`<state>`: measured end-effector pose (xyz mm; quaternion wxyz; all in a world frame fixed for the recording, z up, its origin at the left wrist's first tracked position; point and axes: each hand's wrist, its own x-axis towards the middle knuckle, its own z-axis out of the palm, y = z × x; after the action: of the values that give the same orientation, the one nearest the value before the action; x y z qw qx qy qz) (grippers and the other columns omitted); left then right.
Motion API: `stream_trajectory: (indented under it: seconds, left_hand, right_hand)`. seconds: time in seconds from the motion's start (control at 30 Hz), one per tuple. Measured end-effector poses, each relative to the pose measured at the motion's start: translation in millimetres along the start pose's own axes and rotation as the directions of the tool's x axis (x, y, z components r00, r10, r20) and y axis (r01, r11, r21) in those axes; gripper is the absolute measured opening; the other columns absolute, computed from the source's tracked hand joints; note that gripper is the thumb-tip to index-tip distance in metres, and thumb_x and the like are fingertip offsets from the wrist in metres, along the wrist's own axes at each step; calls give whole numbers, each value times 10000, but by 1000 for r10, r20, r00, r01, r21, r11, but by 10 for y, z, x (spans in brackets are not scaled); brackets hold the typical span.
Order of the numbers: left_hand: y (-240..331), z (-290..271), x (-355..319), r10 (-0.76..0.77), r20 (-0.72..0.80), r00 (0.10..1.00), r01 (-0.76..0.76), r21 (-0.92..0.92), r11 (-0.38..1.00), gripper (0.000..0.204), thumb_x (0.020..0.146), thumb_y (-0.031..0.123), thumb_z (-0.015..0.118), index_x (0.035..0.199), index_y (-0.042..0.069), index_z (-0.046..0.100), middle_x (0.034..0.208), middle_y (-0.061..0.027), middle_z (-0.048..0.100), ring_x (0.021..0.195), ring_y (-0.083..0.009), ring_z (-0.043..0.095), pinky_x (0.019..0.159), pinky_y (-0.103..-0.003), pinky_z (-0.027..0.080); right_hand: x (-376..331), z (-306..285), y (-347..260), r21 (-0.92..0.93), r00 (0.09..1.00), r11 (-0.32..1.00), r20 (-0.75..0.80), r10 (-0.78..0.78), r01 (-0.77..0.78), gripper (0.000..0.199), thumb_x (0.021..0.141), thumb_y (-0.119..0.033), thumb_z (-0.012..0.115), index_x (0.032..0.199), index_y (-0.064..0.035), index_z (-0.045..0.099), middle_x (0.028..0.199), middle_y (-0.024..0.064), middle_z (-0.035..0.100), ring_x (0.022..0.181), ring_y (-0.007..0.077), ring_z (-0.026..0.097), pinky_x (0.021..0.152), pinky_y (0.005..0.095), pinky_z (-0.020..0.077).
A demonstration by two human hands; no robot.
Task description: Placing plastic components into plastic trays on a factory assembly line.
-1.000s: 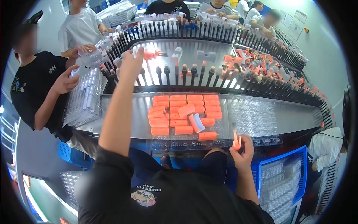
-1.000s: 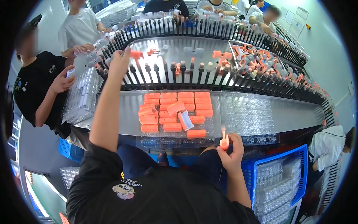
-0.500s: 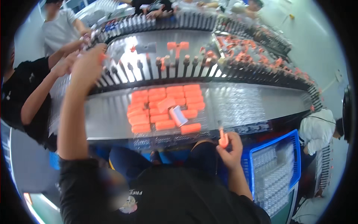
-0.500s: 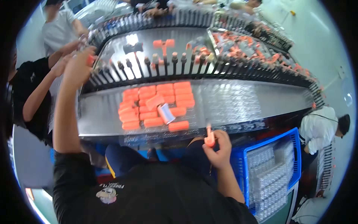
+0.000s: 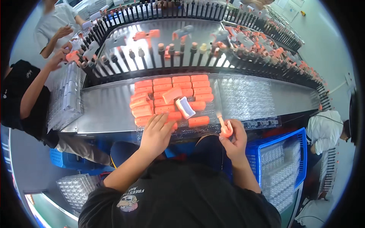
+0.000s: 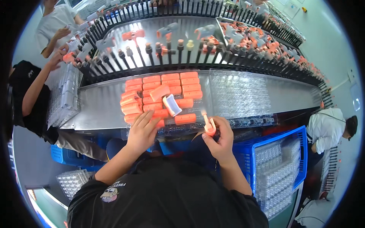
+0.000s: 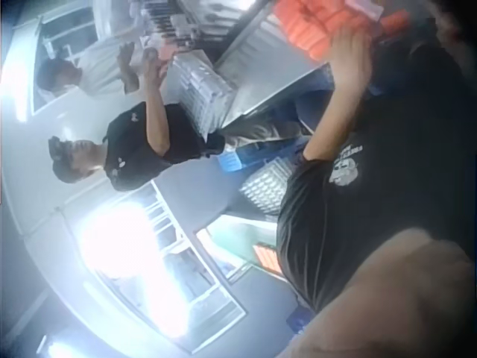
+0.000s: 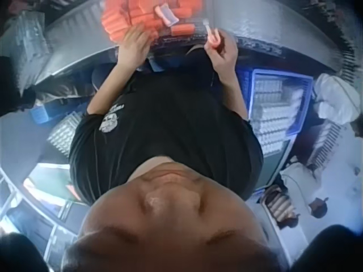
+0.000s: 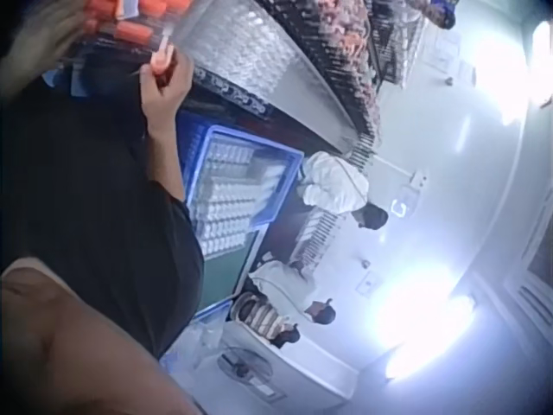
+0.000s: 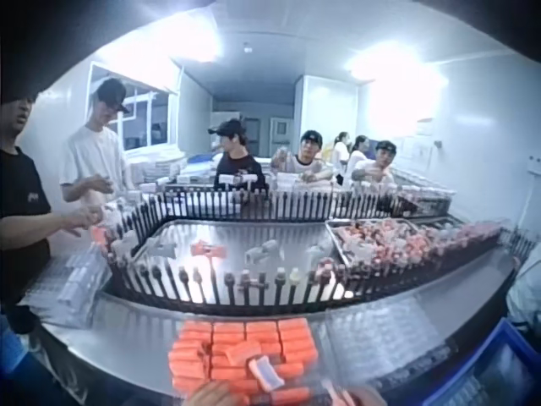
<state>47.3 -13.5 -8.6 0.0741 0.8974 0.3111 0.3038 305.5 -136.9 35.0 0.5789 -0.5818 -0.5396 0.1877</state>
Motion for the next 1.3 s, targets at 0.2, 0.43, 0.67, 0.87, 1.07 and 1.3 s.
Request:
stream_trajectory:
  seconds: [0.2, 0.43, 0.67, 0.87, 1.07, 1.3]
  left_hand:
    - [518, -305, 158, 282, -1, 959, -280, -120, 952, 423, 774, 218, 745, 1136, 40, 617, 1111, -143, 644, 1015, -343, 628, 830, -466, 509]
    - [333, -373, -133, 281, 213, 936, -213, -291, 933, 174, 768, 196, 723, 810, 117, 573, 682, -49, 562, 592, -269, 600, 518, -387, 461]
    - [-29, -455, -428, -347, 180, 921, 387, -544, 744, 309, 999, 320, 569, 1104, 38, 639, 803, -110, 664, 658, -238, 643, 597, -378, 489]
    - [-37, -302, -852, -450, 215, 867, 459, -697, 551, 363, 1041, 379, 502, 885, 52, 488, 688, -16, 510, 607, -112, 486, 565, -260, 398]
    - [15, -378, -898, -373, 215, 903, 415, -664, 622, 313, 1024, 322, 542, 962, 15, 556, 687, -32, 529, 585, -143, 508, 571, -302, 420]
    - [103, -491, -687, -361, 365, 858, 499, -759, 418, 340, 1041, 356, 485, 925, 38, 516, 737, -35, 529, 631, -136, 512, 601, -286, 429]
  right_hand:
    - [50, 211, -332, 140, 832, 988, 539, -133, 67, 311, 750, -100, 720, 1043, -12, 666, 1005, 135, 674, 922, 311, 666, 807, 385, 527]
    - [-24, 177, -411, -11, 708, 994, 703, -68, 107, 418, 785, -195, 785, 1150, -39, 653, 1042, 109, 689, 923, 266, 682, 783, 346, 541]
    - [340, -111, 244, -272, 989, 956, 117, -86, 115, 451, 739, -112, 832, 1151, -23, 672, 1137, 135, 681, 981, 250, 665, 857, 343, 520]
    - [644, -21, 456, 80, 886, 896, 210, 414, -437, 358, 845, -51, 759, 1186, -33, 650, 1057, 0, 667, 945, 105, 595, 814, 246, 482]
    - [798, -22, 680, -46, 936, 995, 336, 100, -90, 296, 894, -72, 690, 1182, -28, 642, 1203, 83, 639, 1058, 176, 614, 918, 302, 481]
    - [752, 98, 346, -337, 942, 939, 332, 49, 70, 332, 758, -37, 746, 1080, -34, 662, 1014, 127, 672, 1043, 283, 642, 929, 363, 493]
